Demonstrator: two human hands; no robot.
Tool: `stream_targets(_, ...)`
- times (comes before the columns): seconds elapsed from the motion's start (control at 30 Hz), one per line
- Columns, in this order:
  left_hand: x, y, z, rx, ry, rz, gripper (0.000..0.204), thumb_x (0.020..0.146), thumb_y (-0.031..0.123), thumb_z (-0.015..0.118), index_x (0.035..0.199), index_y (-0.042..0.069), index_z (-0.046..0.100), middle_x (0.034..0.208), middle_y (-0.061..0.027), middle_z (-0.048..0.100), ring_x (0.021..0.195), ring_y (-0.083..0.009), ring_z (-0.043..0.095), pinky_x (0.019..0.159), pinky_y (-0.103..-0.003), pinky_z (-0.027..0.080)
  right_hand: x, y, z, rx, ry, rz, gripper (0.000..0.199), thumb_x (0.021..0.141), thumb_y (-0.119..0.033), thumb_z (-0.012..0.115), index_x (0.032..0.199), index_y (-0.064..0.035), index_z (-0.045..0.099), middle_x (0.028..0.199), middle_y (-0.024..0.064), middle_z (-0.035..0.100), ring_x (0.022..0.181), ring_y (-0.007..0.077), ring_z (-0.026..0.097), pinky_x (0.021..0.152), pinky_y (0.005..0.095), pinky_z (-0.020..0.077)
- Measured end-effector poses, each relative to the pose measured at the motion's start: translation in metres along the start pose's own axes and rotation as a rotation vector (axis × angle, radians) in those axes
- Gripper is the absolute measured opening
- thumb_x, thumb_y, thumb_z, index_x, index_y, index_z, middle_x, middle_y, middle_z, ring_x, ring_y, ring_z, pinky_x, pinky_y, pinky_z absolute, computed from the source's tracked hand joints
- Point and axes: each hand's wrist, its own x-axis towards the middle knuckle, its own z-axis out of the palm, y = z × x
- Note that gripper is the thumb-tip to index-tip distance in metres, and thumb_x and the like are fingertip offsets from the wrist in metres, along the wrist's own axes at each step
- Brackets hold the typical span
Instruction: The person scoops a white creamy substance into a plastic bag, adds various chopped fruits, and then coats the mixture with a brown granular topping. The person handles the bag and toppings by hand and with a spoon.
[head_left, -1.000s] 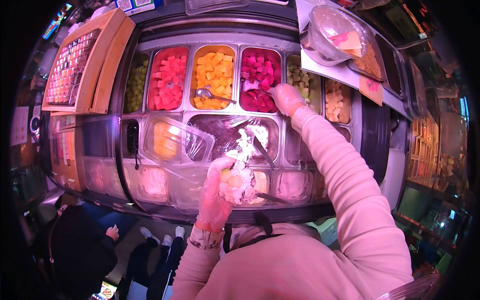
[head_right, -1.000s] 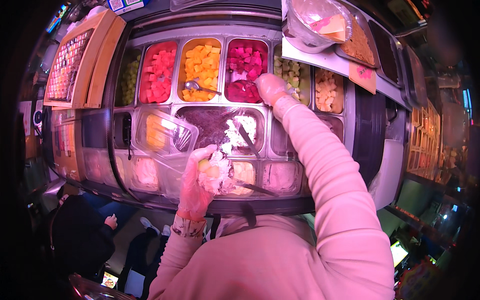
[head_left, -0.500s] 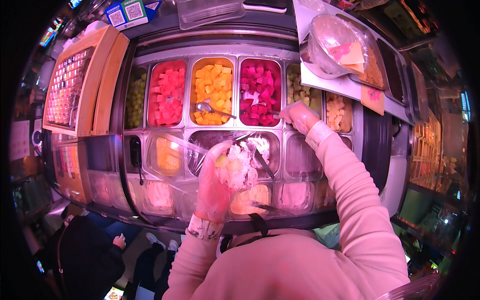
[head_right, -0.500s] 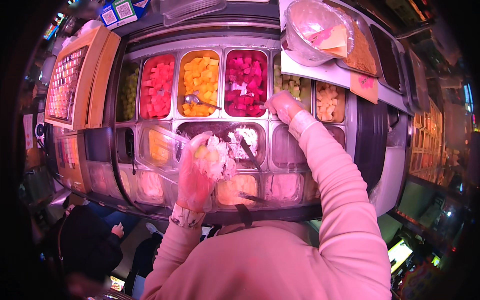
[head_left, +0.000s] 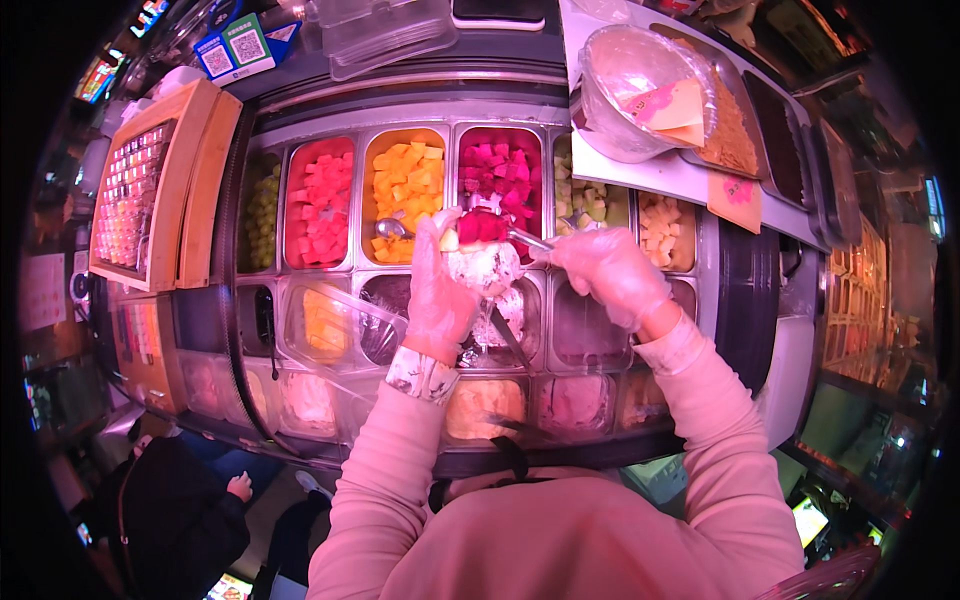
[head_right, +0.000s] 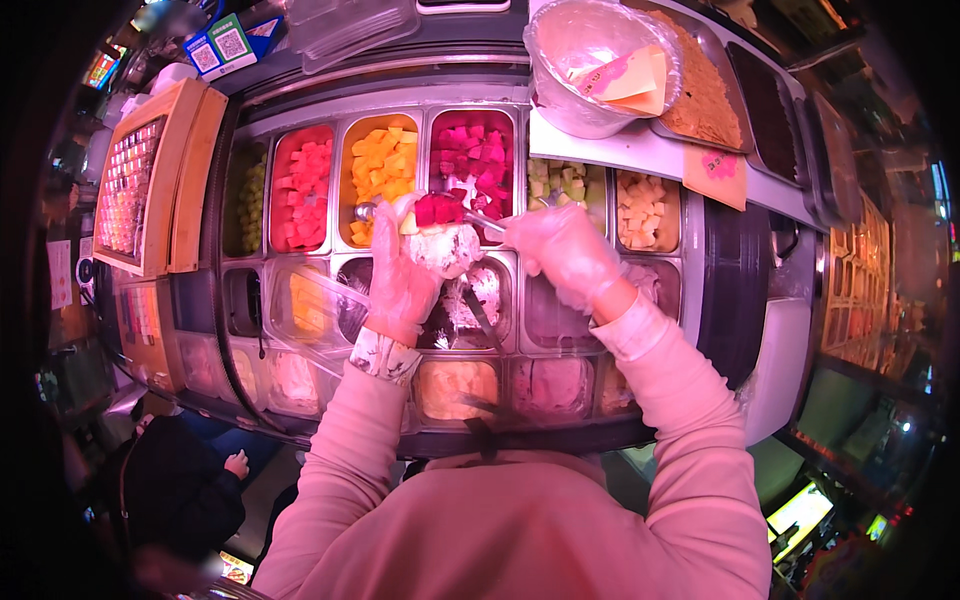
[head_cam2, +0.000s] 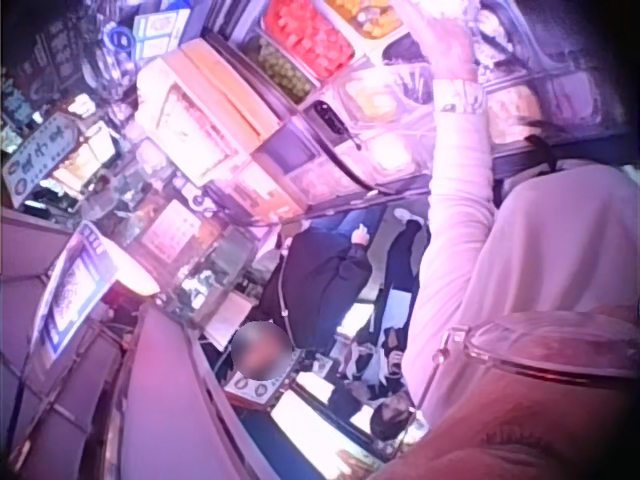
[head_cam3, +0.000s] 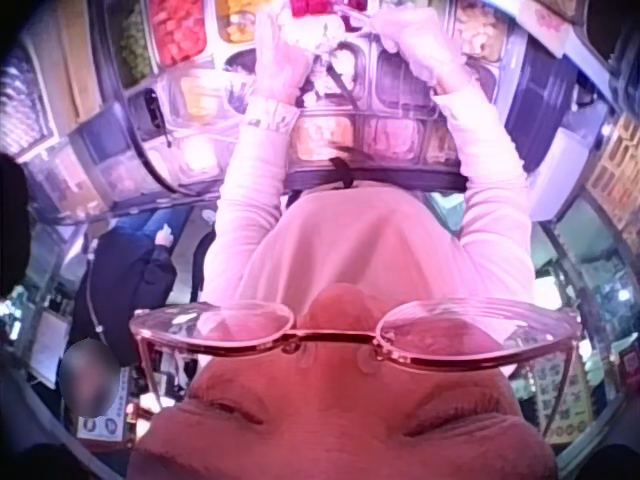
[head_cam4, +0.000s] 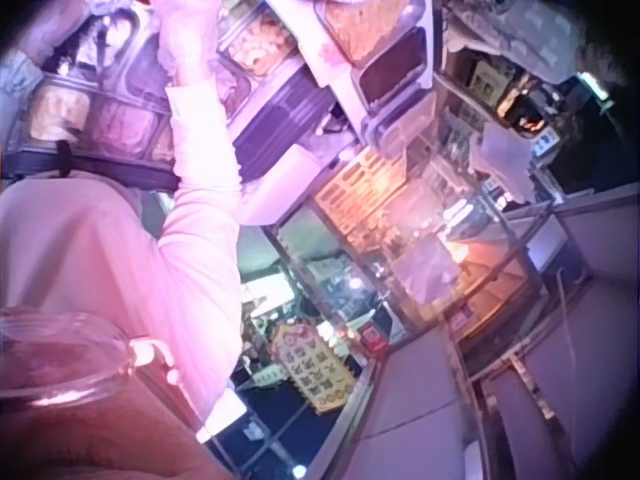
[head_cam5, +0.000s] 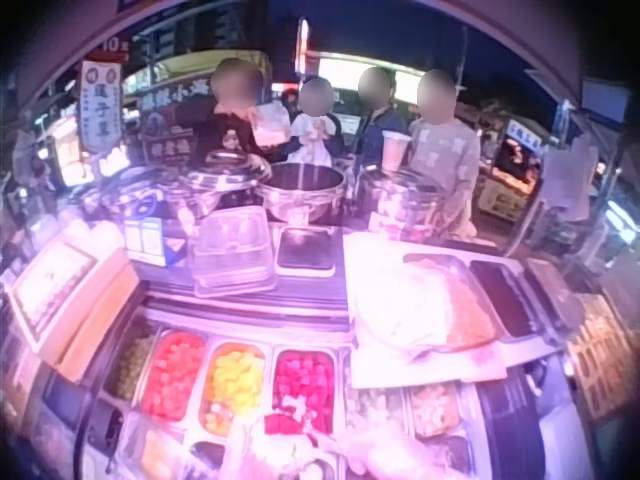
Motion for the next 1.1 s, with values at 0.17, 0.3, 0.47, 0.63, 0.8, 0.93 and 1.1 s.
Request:
stream_targets(0.17,-0.013,-0.001,0.019,0.041,0.123,0.005,0.045,0.11,0.049,0.051,0.141,0.017,0.056,0.133,-0.0078,0.066,0.118,-0.0262,0.068,0.093,-0.052,0.061,-0.021,0.006,0.014,-0.907,0.163,-0.734,0.03,0.095,-0.008,0.066,0.123,-0.005,0.076,0.071,0.0051,0.064,0.062,0.021,0.063,0.058,0.0383,0.0508)
stream_targets(0.3,-0.017,0.001,0.005,-0.09,-0.05,0.062,0.043,0.111,0.039,0.056,0.146,0.015,0.053,0.136,-0.0087,0.065,0.121,-0.0264,0.067,0.098,-0.051,0.06,-0.035,0.002,0.036,-1.045,0.254,-0.752,0.049,0.089,-0.005,0.065,0.137,-0.01,0.07,0.076,0.0061,0.057,0.072,0.0253,0.063,0.062,0.0378,0.0533)
stream_targets(0.47,-0.026,0.01,-0.006,-0.22,0.034,0.068,0.043,0.105,0.021,0.06,0.147,0.014,0.053,0.138,-0.0104,0.064,0.124,-0.0292,0.066,0.097,-0.051,0.06,-0.022,0.009,0.053,-0.406,0.214,-0.477,0.027,0.1,-0.01,0.065,0.123,-0.0033,0.077,0.068,0.0015,0.063,0.062,0.0125,0.06,0.061,0.0316,0.0505)
stream_targets(0.63,-0.05,0.036,-0.018,-0.145,-0.017,0.079,0.052,0.101,0.012,0.062,0.151,0.014,0.048,0.145,-0.0114,0.058,0.13,-0.0301,0.063,0.099,-0.052,0.06,0.049,0.056,0.031,-0.264,0.346,-0.061,0.023,0.099,-0.019,0.068,0.107,-0.0023,0.081,0.071,0.009,0.071,0.064,0.0157,0.066,0.066,0.0332,0.0527)
stream_targets(0.8,-0.079,0.067,-0.051,-0.01,0.013,0.208,0.061,0.099,0.01,0.067,0.155,0.008,0.043,0.15,-0.0116,0.052,0.132,-0.0318,0.061,0.111,-0.048,0.052,0.111,0.052,0.056,-1.311,0.486,-0.563,0.022,0.083,-0.013,0.071,0.103,-0.0061,0.079,0.09,0.016,0.072,0.093,0.0397,0.068,0.089,0.0483,0.0543)
stream_targets(0.93,-0.096,0.101,-0.057,0.054,0.012,0.205,0.063,0.099,0.009,0.066,0.157,0.009,0.041,0.144,-0.015,0.058,0.129,-0.0303,0.063,0.111,-0.047,0.052,0.188,0.049,0.104,-1.124,-0.25,-0.722,0.025,0.092,-0.02,0.066,0.107,-0.0066,0.08,0.099,0.0158,0.074,0.1,0.0379,0.07,0.092,0.0478,0.0551)
stream_targets(1.1,-0.118,0.125,-0.074,0.028,0.144,0.26,0.066,0.098,0.008,0.067,0.158,0.011,0.04,0.136,-0.0175,0.064,0.125,-0.0298,0.065,0.105,-0.045,0.057,0.176,0.012,0.174,-1.452,-0.41,-0.073,0.024,0.093,-0.017,0.064,0.107,-0.0086,0.082,0.114,0.0185,0.077,0.105,0.0386,0.074,0.087,0.0471,0.0603)
